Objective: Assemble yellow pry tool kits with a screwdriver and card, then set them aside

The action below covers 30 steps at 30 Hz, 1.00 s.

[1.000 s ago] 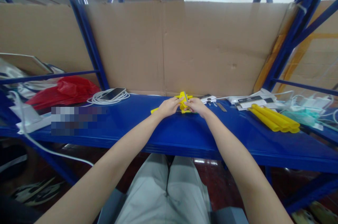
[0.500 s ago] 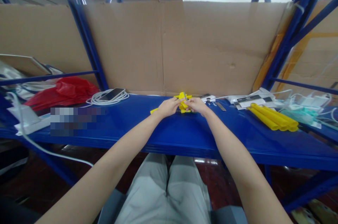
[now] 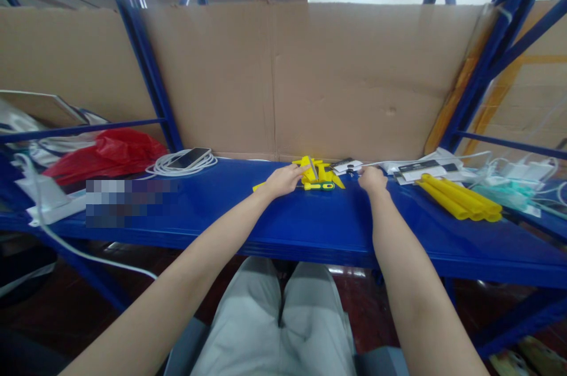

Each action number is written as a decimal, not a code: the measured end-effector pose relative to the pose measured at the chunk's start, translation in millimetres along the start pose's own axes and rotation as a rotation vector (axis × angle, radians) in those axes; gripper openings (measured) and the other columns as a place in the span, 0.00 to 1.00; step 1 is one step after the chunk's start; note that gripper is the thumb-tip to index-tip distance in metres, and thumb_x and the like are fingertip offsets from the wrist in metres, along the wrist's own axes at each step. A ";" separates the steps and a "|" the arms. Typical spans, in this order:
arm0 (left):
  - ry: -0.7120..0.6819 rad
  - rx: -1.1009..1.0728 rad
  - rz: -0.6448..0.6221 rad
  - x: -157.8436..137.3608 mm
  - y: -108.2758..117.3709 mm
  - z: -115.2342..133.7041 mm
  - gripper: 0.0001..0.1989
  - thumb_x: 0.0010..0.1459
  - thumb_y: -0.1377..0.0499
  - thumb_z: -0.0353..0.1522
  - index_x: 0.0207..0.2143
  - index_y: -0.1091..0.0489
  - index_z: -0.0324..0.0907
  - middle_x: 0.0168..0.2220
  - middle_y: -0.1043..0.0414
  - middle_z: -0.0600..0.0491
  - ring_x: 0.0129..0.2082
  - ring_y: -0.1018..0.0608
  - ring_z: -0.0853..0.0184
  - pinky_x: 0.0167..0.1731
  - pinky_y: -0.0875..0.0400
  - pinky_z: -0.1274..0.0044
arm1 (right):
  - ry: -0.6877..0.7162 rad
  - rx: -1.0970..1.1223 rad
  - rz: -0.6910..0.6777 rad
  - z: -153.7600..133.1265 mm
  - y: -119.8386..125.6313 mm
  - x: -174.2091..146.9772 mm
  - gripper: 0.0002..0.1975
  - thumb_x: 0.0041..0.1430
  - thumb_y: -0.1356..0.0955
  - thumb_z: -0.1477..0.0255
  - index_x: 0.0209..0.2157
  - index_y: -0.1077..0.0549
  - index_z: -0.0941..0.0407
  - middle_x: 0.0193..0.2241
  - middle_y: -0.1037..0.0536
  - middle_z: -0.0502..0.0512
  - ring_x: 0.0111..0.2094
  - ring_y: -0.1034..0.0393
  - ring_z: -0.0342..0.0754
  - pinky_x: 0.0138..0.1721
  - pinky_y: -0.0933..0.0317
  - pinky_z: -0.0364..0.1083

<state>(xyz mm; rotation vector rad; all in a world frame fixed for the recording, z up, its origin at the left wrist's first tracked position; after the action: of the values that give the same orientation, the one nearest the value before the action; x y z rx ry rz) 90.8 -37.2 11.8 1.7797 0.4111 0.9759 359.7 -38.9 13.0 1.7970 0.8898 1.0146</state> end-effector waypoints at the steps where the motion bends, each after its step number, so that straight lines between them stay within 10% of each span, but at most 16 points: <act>1: 0.000 0.004 -0.002 -0.2 0.3 0.1 0.25 0.66 0.53 0.31 0.65 0.42 0.47 0.50 0.27 0.46 0.49 0.24 0.62 0.48 0.30 0.73 | -0.019 -0.018 -0.010 2.0 -0.2 0.2 0.19 0.55 0.35 0.78 0.46 0.22 0.53 0.49 0.24 0.64 0.53 0.32 0.60 0.51 0.37 0.57; 30: -0.024 0.031 -0.064 -1.5 5.3 9.5 0.24 0.67 0.54 0.31 0.65 0.42 0.44 0.52 0.29 0.44 0.50 0.24 0.62 0.47 0.29 0.74 | 0.115 -0.270 -0.158 -17.7 -23.6 -5.3 0.27 0.64 0.47 0.72 0.61 0.34 0.52 0.63 0.40 0.65 0.63 0.49 0.63 0.57 0.49 0.67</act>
<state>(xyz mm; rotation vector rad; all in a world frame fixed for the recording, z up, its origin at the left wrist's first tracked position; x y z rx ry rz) 96.4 -46.3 14.4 1.7936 0.4675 0.9069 337.8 -28.9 -4.9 1.4337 0.9022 1.0877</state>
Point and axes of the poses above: each hand's wrist, its own x-axis towards the middle knuckle, its own y-axis out of the back of the hand, z = x × y, the point moved 2 cm from there along x, towards the middle knuckle
